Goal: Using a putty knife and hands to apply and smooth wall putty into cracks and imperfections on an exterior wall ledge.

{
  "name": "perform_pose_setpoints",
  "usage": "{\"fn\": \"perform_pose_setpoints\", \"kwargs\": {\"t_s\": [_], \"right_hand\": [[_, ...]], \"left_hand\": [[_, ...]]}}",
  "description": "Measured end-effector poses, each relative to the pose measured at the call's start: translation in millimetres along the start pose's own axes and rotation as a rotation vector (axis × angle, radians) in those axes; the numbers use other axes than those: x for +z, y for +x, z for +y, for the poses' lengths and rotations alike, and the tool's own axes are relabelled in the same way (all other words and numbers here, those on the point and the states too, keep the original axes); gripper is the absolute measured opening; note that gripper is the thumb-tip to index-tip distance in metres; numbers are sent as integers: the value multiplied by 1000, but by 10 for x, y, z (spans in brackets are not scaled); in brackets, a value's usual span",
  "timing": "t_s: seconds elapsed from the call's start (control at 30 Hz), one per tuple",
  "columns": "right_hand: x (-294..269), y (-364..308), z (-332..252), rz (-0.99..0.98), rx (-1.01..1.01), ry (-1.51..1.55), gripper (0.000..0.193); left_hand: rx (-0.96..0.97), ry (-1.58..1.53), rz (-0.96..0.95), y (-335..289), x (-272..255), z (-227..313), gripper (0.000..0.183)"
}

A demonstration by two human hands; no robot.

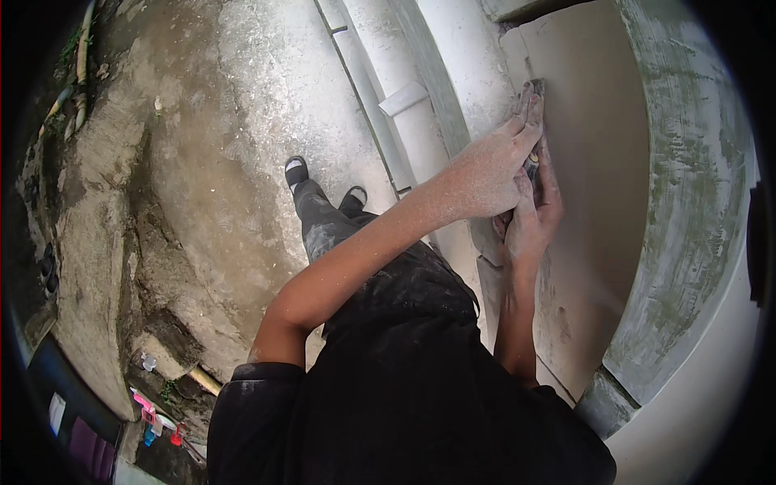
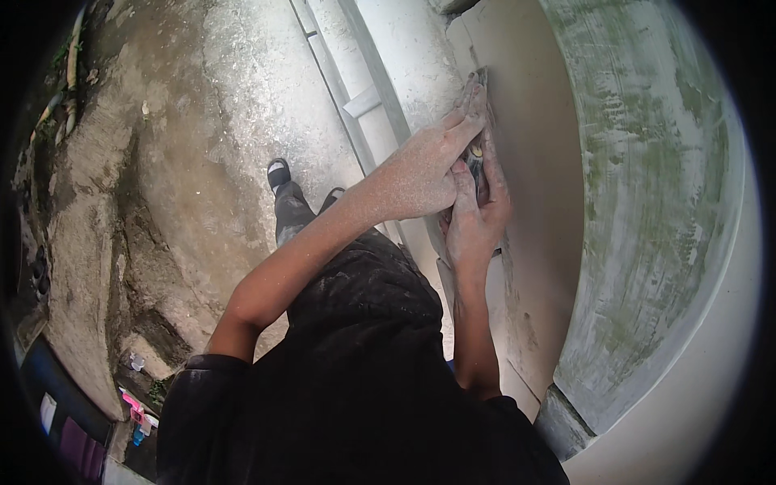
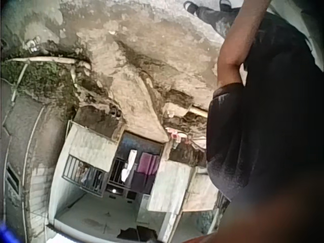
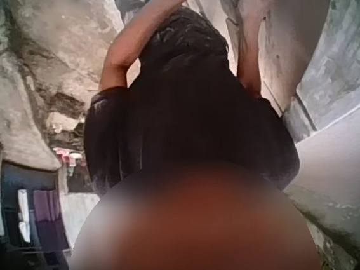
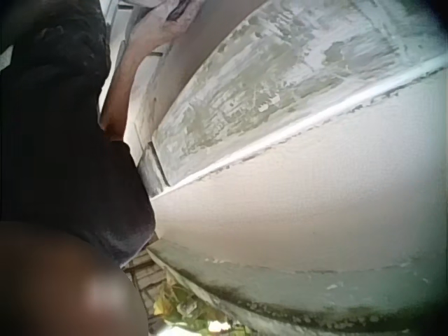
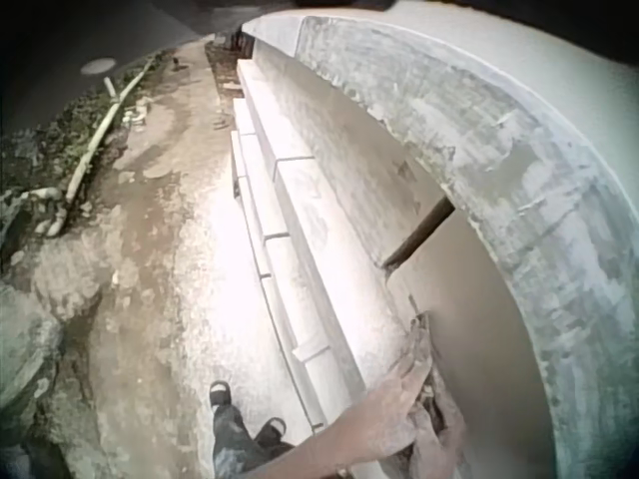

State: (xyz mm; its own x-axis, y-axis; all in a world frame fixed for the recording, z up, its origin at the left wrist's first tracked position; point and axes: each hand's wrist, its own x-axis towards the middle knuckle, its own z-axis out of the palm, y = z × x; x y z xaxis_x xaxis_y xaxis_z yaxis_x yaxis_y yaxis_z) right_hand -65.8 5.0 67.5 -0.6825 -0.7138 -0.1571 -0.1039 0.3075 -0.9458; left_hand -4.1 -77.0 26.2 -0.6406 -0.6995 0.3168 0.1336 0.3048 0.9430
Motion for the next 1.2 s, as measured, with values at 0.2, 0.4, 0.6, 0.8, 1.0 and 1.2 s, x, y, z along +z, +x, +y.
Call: {"fn": "perform_pose_setpoints", "kwargs": {"t_s": [0.2,0.4,0.6,0.8,1.0,1.2], "right_hand": [[58,248,84,-14,-131,18,48],[103,263,19,-9,-126,13,50],[101,357,64,-4,-140,17,48],[164,454,160,32,-204,-24,48],[370,297,-171,-37,25,64,52],[-94,-272,-94,-59,116,72,50]], "left_hand": [[-174,20,-161,260,-253,14,59],[-20,42,-22,274,-163,-100,56],[-36,28,-45,314,-203,-140,54],[60,21,24,359,-239,-192,53],[-49,47,-83,340,-515,-189,56],[68,-40,105,-255,-57,48,65]]}}
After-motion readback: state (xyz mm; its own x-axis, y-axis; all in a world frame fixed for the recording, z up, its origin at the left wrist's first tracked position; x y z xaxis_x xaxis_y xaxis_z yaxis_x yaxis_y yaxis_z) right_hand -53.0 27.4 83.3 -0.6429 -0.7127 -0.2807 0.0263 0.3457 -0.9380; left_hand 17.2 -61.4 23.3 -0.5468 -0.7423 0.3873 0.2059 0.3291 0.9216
